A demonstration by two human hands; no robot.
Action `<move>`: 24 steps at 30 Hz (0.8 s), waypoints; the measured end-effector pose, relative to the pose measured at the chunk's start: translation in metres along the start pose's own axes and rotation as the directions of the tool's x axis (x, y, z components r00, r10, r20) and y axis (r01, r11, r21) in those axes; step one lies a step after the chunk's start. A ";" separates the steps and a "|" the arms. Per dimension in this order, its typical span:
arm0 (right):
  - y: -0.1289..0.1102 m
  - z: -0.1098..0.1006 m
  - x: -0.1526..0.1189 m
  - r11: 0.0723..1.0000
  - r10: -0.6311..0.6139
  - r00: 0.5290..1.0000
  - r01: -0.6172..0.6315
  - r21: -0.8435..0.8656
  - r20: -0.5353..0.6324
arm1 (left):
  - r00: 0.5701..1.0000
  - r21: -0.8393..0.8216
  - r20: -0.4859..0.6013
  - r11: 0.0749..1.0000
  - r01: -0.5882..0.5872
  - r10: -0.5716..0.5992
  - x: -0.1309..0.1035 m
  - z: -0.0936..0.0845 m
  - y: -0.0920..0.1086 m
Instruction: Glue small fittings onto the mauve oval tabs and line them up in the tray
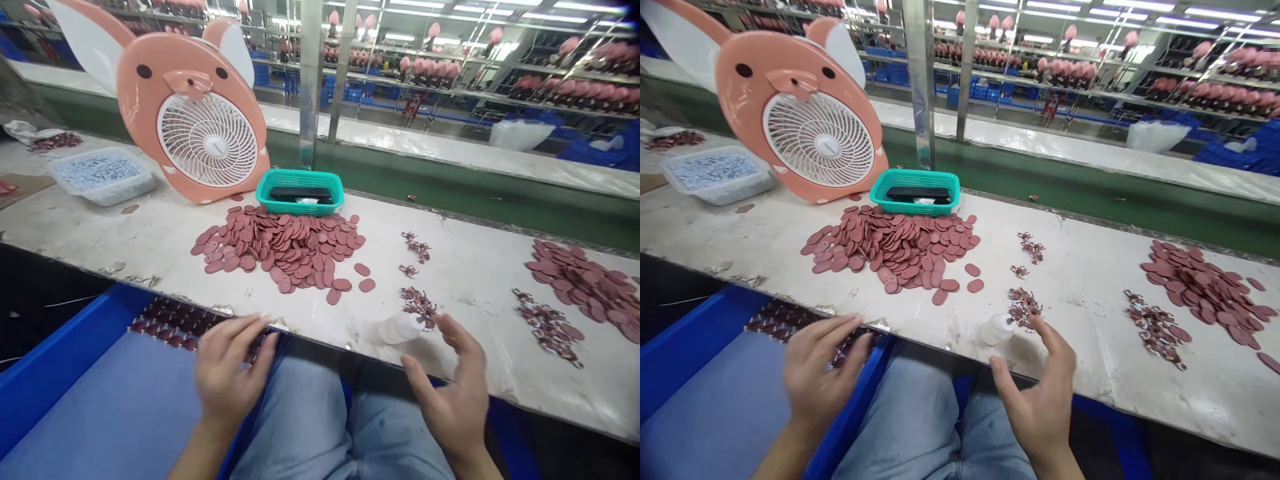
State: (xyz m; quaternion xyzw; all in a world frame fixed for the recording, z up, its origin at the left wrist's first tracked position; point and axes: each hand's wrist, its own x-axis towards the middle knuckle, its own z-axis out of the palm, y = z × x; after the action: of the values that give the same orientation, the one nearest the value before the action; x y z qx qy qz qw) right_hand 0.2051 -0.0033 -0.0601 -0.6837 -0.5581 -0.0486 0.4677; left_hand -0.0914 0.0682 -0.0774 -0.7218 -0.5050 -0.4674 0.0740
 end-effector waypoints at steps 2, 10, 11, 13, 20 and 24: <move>-0.002 0.005 0.007 0.998 0.047 0.985 -0.041 -0.040 0.168 | 0.962 -0.042 0.187 0.980 -0.193 0.198 0.026 0.019 0.029; -0.012 0.013 0.007 0.942 0.095 0.946 -0.186 0.281 0.309 | 0.872 -0.276 0.272 0.901 -0.335 0.408 0.028 0.037 0.055; -0.015 0.012 0.005 0.903 0.122 0.940 -0.238 0.357 0.318 | 0.877 -0.286 0.233 0.892 -0.350 0.420 0.022 0.036 0.054; -0.024 0.012 0.003 0.802 0.181 0.895 -0.374 0.466 0.407 | 0.886 -0.295 0.154 0.876 -0.380 0.437 0.012 0.032 0.054; -0.059 0.016 -0.005 0.213 0.125 0.482 -0.867 0.451 0.868 | 0.923 -0.509 0.056 0.806 -0.302 0.381 -0.008 0.008 0.072; -0.075 0.015 -0.015 0.043 0.138 0.475 -0.879 0.474 0.869 | 0.976 -0.747 0.208 0.634 0.199 -0.061 -0.018 0.008 0.092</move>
State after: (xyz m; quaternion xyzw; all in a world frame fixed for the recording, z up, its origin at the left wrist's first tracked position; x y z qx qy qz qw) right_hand 0.1318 -0.0086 -0.0330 -0.4110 -0.2698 0.6935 0.5266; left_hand -0.0145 0.0172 -0.0614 -0.6826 -0.3157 -0.5803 -0.3126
